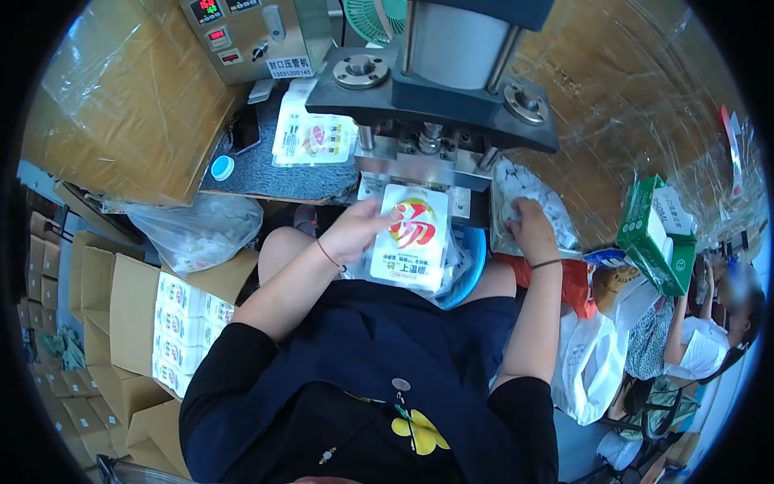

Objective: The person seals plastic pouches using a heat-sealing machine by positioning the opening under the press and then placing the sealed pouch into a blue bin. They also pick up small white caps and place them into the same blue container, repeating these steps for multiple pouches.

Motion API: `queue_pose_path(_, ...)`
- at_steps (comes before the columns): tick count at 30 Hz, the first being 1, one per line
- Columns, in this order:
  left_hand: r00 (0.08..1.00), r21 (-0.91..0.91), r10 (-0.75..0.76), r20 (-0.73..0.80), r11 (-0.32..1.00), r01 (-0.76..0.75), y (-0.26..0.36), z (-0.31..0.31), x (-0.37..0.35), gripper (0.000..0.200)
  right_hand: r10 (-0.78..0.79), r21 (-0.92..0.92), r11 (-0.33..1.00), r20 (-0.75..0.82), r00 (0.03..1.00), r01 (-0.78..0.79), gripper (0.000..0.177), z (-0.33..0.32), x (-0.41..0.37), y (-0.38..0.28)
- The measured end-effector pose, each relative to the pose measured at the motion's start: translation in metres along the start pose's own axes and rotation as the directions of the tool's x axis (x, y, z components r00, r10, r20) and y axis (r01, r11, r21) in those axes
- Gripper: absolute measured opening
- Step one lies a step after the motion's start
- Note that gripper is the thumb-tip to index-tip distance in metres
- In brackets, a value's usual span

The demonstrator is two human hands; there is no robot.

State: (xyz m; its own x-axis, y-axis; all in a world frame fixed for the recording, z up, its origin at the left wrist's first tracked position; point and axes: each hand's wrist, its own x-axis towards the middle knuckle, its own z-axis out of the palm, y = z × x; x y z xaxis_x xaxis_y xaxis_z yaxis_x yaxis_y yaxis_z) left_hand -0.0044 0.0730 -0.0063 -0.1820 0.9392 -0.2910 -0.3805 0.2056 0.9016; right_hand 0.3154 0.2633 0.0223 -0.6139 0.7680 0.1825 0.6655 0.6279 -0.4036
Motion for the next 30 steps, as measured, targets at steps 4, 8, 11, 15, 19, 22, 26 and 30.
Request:
queue_pose_path(4,0.414,0.915,0.906,-0.089,0.239,-0.326,0.061,-0.074,0.032,0.041,-0.036,0.063,0.997,0.027,0.999,0.035,0.037,-0.002,0.0,-0.002)
queue_pose_path(8,0.732,0.96,0.653,0.195,-0.28,-0.006,0.042,-0.131,0.027,0.056,-0.018,0.203,0.979,0.12,0.993,-0.007,0.035,-0.012,-0.002,-0.011)
queue_pose_path(11,0.776,0.945,0.558,0.296,-0.287,-0.155,0.037,-0.102,-0.025,0.051,-0.069,0.37,0.929,0.109,0.992,0.024,0.028,-0.017,-0.013,-0.007)
queue_pose_path(15,0.782,0.855,0.623,0.013,0.399,-0.332,0.01,-0.107,-0.046,0.031,0.066,0.475,0.879,-0.197,0.978,0.036,0.013,-0.01,-0.023,-0.026)
queue_pose_path(19,0.932,0.471,0.358,-0.054,0.832,-0.292,0.0,-0.071,-0.055,0.02,-0.26,0.528,0.796,-0.143,0.955,0.295,0.011,-0.002,-0.015,-0.094)
queue_pose_path(22,0.966,0.589,0.254,0.045,0.775,-0.231,-0.006,-0.039,-0.059,0.021,-0.343,0.59,0.716,-0.168,0.924,0.373,0.011,-0.003,-0.008,-0.148)
queue_pose_path(26,0.984,0.312,0.08,0.159,0.942,-0.127,-0.011,0.001,-0.063,0.029,-0.362,0.498,0.762,-0.202,0.91,0.414,0.011,-0.002,0.007,-0.182)
queue_pose_path(30,0.929,0.001,-0.132,0.345,0.99,0.14,-0.011,0.019,-0.07,0.036,-0.44,0.471,0.778,-0.066,0.896,0.417,0.009,-0.013,0.004,-0.151)
